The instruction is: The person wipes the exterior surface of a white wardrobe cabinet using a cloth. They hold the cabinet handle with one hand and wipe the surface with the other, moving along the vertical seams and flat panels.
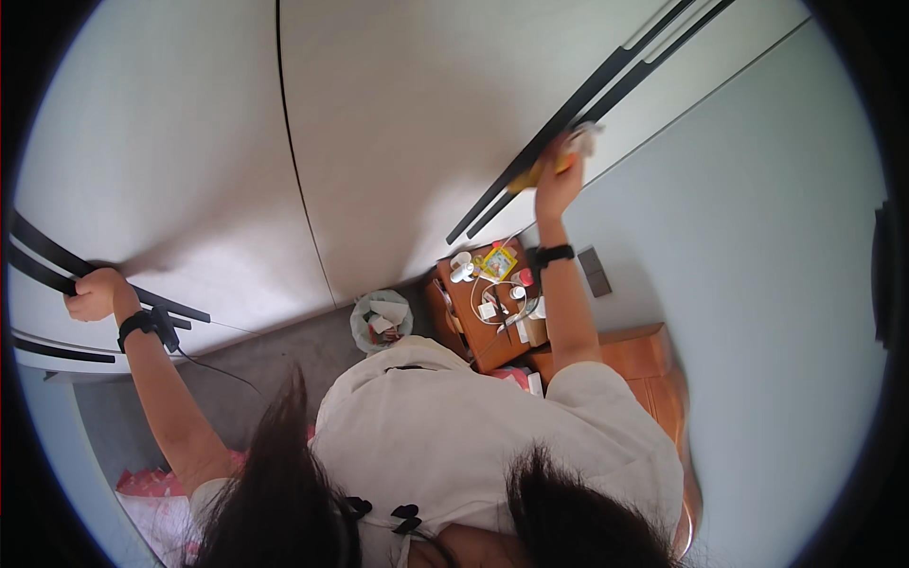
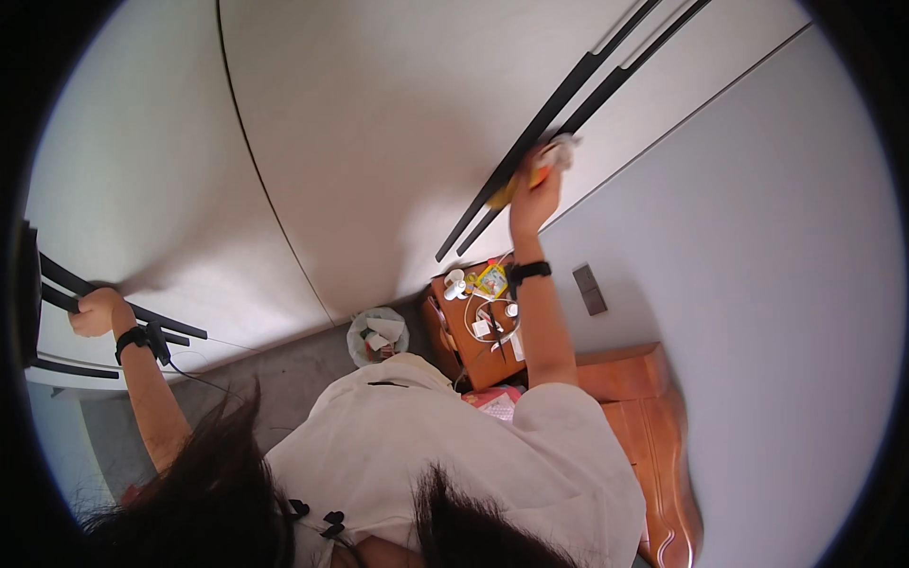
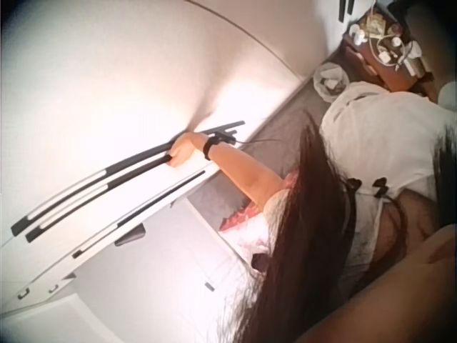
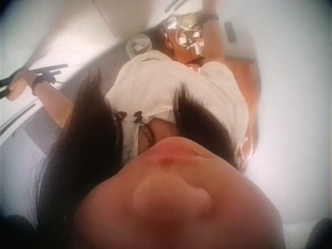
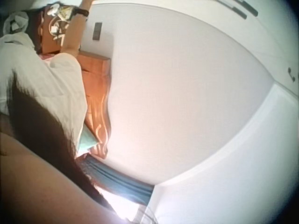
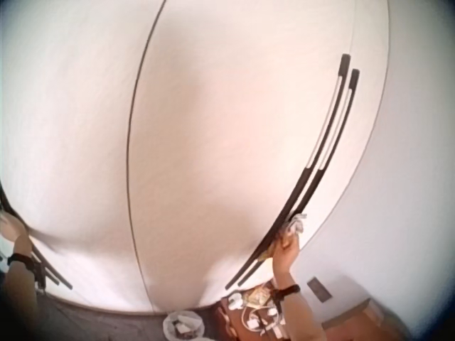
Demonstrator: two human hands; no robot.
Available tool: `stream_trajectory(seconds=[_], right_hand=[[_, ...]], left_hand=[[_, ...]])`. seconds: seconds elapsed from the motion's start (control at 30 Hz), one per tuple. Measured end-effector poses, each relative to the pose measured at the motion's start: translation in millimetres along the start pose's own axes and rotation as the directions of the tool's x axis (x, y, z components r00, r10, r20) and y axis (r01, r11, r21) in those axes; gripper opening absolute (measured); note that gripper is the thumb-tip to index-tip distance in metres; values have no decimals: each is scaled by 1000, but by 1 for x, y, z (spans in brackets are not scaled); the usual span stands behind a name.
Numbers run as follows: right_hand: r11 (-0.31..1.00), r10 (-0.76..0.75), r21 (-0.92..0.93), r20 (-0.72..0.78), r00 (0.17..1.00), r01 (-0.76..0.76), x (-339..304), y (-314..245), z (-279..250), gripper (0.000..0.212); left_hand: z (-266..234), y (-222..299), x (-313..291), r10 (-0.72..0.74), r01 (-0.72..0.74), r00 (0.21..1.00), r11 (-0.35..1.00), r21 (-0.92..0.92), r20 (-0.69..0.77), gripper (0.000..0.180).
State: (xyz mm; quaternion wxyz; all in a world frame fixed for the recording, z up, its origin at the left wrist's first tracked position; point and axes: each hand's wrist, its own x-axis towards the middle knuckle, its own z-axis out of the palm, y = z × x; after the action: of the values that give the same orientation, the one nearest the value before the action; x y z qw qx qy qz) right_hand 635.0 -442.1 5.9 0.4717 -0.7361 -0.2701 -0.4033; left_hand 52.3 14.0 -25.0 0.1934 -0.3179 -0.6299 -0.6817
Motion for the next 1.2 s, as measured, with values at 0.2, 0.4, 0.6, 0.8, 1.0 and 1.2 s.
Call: stream_trajectory(seconds=[0.2,0.4,0.6,0.8,1.0,1.2], right_hand=[[963,-174,166,-210,962,211,135,-77,-9,18],[968,-235,40,-194,953,247,134,-86,0,25],[960,-279,-37,-188,942,277,67,-47,15,32],[971,-166,-172,30,986,168,-21,10,25,39],[991,-34,-110,324,945,73,-71,29,12,50],[999,34,13,214,976,-37,-14,15,-1,41]], left_hand=[[-1,4,-1,-24,24,1000,1000,3,15,35],[-3,1,0,-10,10,1000,1000,2,-15,36],[-3,2,-1,-37,37,999,999,0,24,36],[2,-1,-1,0,0,1000,1000,-8,-28,35],[-2,-1,-1,-19,19,1000,1000,15,-10,35],[-3,6,-2,-2,1,1000,1000,-29,-23,35]])
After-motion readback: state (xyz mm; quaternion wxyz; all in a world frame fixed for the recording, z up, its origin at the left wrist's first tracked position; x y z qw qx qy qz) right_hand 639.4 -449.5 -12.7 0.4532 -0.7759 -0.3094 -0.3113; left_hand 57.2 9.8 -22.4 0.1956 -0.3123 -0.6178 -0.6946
